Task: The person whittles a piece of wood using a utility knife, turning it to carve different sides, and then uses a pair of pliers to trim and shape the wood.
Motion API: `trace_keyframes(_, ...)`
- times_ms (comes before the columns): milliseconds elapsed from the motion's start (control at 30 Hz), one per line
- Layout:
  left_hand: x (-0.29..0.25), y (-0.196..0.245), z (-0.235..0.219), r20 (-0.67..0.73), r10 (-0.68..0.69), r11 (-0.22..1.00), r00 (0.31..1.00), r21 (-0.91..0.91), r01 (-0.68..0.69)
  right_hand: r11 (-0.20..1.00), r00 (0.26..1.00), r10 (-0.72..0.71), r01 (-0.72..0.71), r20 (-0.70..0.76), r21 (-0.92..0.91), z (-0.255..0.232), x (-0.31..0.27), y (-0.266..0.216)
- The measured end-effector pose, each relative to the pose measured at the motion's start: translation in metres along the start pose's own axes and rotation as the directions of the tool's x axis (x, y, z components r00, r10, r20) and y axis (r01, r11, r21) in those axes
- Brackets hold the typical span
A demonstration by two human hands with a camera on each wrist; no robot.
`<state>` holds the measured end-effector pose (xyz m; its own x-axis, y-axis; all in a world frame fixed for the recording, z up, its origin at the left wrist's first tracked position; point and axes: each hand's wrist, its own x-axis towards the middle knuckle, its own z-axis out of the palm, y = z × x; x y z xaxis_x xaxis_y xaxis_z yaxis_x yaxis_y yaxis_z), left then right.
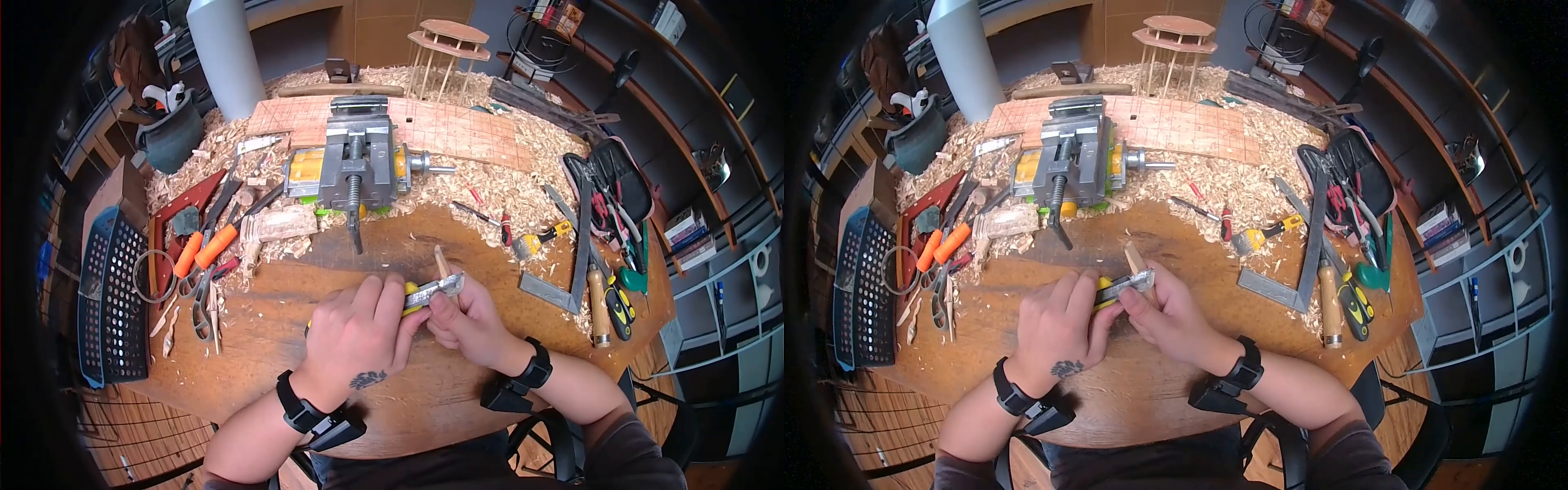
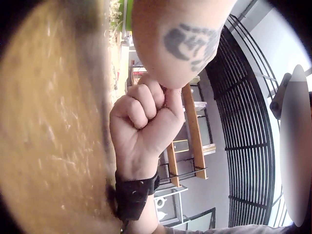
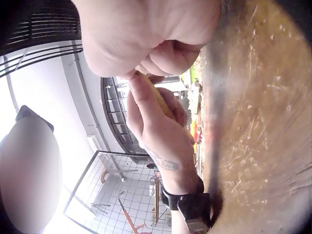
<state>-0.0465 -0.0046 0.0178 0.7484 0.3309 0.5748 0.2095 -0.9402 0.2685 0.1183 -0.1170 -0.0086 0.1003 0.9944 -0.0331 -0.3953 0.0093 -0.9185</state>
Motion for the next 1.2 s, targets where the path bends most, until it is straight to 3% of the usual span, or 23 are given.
trace_keyframes(267,0.000,0.003,0.000,-0.026,-0.045,0.997,0.999,0.062,0.047,0.991,0.996,0.081,-0.077,-0.034,0.107,0.003,0.001,-0.004)
trace_keyframes(367,0.000,-0.001,0.002,-0.065,0.032,0.987,0.997,0.158,-0.021,0.988,0.995,0.097,-0.092,-0.038,0.121,0.004,0.001,-0.004)
trace_keyframes(467,0.001,0.001,0.000,-0.058,0.017,0.985,0.998,0.171,-0.007,0.988,0.996,0.083,-0.077,-0.037,0.135,0.003,0.002,-0.005)
trace_keyframes(700,0.002,0.001,-0.003,-0.056,-0.002,0.983,0.998,0.183,0.012,0.993,0.996,0.079,-0.074,-0.046,0.092,0.000,0.007,-0.004)
trace_keyframes(1000,0.001,0.001,-0.003,-0.080,0.009,0.990,0.997,0.144,0.003,0.986,0.990,0.122,-0.113,-0.065,0.125,0.007,0.002,-0.008)
trace_keyframes(1067,0.000,-0.002,-0.004,-0.102,-0.150,0.986,0.983,0.054,0.156,0.972,0.989,0.127,-0.108,-0.078,0.211,0.004,0.002,-0.002)
trace_keyframes(1200,0.004,-0.013,-0.008,-0.177,-0.123,0.990,0.976,0.051,0.134,0.988,0.984,0.122,-0.108,-0.129,0.111,-0.001,0.008,-0.004)
